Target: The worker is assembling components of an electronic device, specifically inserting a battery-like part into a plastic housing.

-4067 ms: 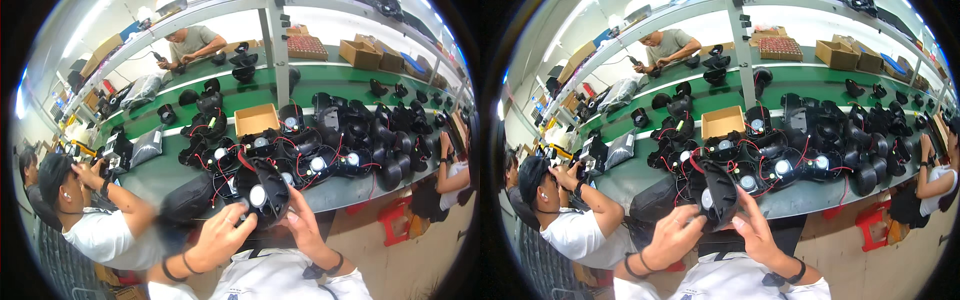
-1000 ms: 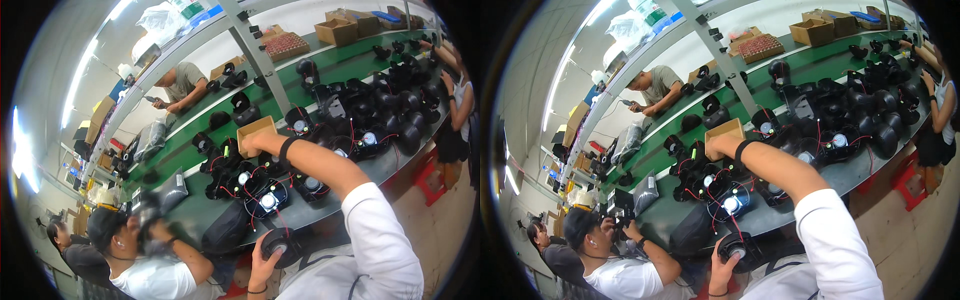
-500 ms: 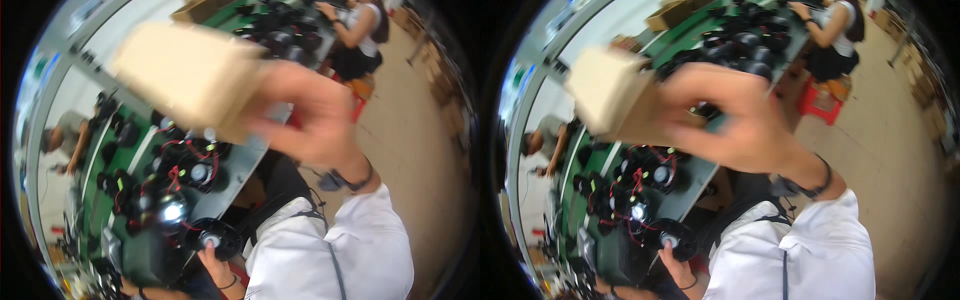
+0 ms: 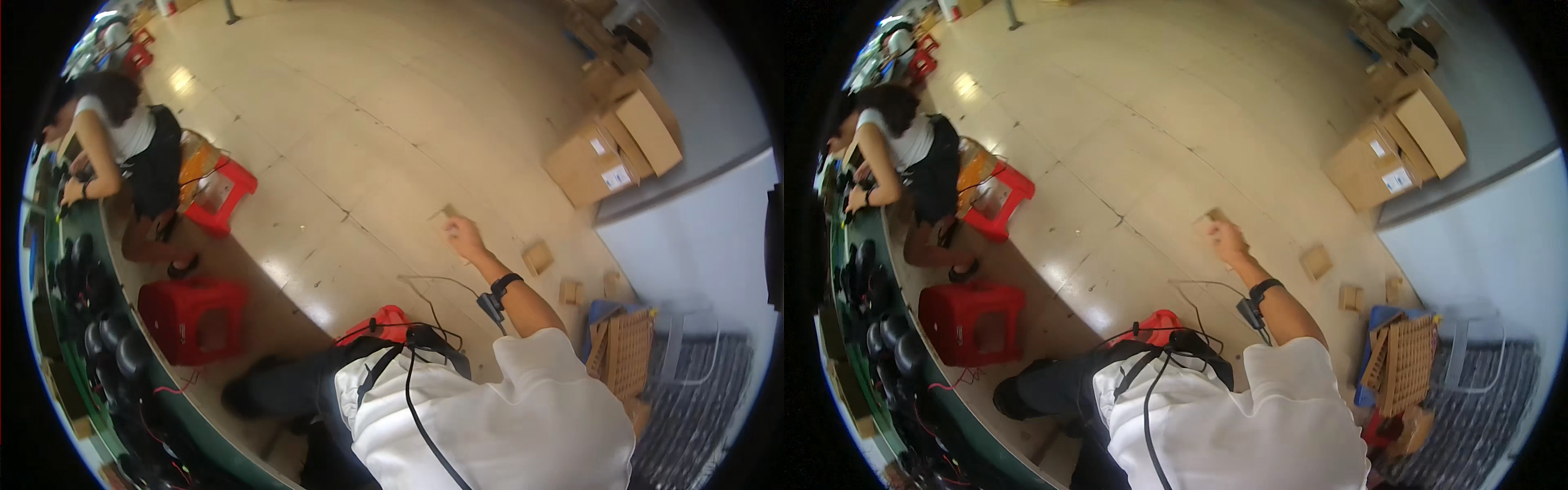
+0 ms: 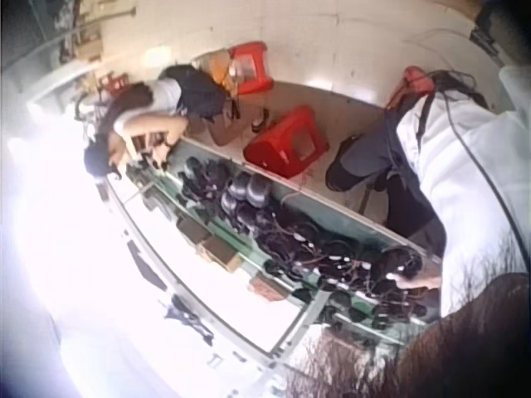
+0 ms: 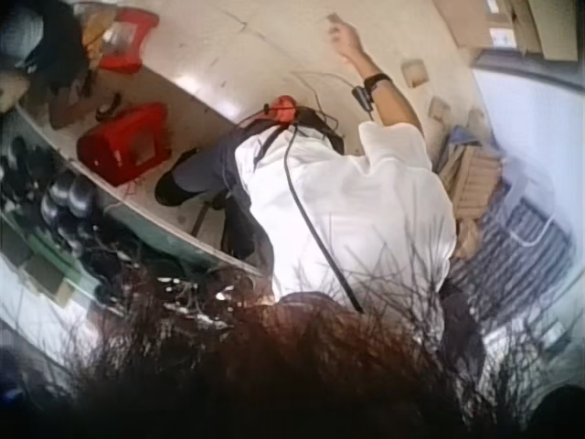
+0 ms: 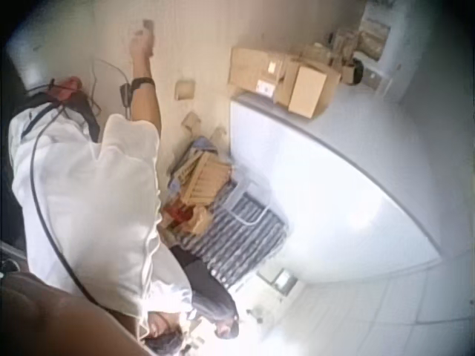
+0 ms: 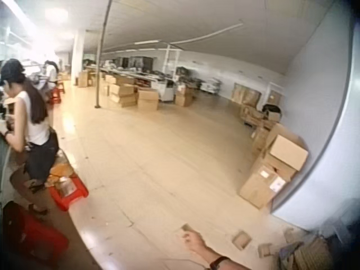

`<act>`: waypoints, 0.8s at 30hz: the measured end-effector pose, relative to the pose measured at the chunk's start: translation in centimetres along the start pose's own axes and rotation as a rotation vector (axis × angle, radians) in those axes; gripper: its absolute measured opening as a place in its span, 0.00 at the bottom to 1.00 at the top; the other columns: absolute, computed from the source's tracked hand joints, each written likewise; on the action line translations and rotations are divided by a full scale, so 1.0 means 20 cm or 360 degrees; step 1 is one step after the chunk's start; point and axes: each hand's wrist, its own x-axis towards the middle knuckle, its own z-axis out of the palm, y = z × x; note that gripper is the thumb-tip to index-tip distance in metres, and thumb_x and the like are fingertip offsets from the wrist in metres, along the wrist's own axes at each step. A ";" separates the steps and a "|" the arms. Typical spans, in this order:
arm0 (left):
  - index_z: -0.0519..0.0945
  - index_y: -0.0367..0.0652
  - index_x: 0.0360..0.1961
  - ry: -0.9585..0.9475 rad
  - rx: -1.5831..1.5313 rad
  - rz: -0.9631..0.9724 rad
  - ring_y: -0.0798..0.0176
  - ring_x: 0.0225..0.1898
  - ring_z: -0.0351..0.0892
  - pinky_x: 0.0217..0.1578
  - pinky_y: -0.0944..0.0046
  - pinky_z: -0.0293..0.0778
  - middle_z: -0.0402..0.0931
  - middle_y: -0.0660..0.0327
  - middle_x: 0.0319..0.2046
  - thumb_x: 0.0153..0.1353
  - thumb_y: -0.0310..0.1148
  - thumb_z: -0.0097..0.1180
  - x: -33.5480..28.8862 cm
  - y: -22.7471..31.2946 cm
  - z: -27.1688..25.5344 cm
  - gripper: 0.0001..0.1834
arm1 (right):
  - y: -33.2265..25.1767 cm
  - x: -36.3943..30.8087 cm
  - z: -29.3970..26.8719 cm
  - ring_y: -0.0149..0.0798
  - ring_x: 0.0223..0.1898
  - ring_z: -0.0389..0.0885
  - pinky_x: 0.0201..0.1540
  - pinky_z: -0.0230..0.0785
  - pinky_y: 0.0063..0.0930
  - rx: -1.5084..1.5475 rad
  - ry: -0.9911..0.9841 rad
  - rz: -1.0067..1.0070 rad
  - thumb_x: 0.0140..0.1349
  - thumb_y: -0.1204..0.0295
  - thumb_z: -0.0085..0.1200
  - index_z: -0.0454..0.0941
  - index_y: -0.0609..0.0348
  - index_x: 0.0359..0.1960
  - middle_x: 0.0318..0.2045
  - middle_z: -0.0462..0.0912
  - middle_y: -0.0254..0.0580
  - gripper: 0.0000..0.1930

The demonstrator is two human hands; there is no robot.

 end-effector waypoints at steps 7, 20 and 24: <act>0.77 0.43 0.51 -0.0104 0.0554 0.0164 0.55 0.51 0.80 0.53 0.54 0.79 0.78 0.55 0.48 0.62 0.39 0.63 -0.06 0.01 -0.04 0.19 | 0.83 -0.69 -0.01 0.52 0.60 0.78 0.67 0.68 0.36 -0.1223 -0.0033 0.0849 0.52 0.72 0.64 0.81 0.47 0.60 0.53 0.83 0.53 0.29; 0.73 0.36 0.61 0.1450 -0.0264 0.0193 0.65 0.54 0.74 0.58 0.65 0.68 0.77 0.59 0.53 0.70 0.35 0.60 -0.38 0.45 -0.40 0.22 | -0.58 0.10 0.75 0.38 0.49 0.83 0.54 0.75 0.31 0.0310 -0.1288 -0.0418 0.69 0.73 0.56 0.79 0.65 0.54 0.47 0.84 0.46 0.14; 0.74 0.34 0.59 0.1548 -0.0059 0.0267 0.67 0.51 0.76 0.54 0.67 0.70 0.80 0.58 0.50 0.71 0.39 0.60 -0.41 0.41 -0.48 0.23 | -1.60 0.06 0.65 0.38 0.48 0.83 0.54 0.74 0.31 0.0546 -0.1336 -0.0948 0.70 0.73 0.54 0.79 0.64 0.53 0.46 0.85 0.44 0.13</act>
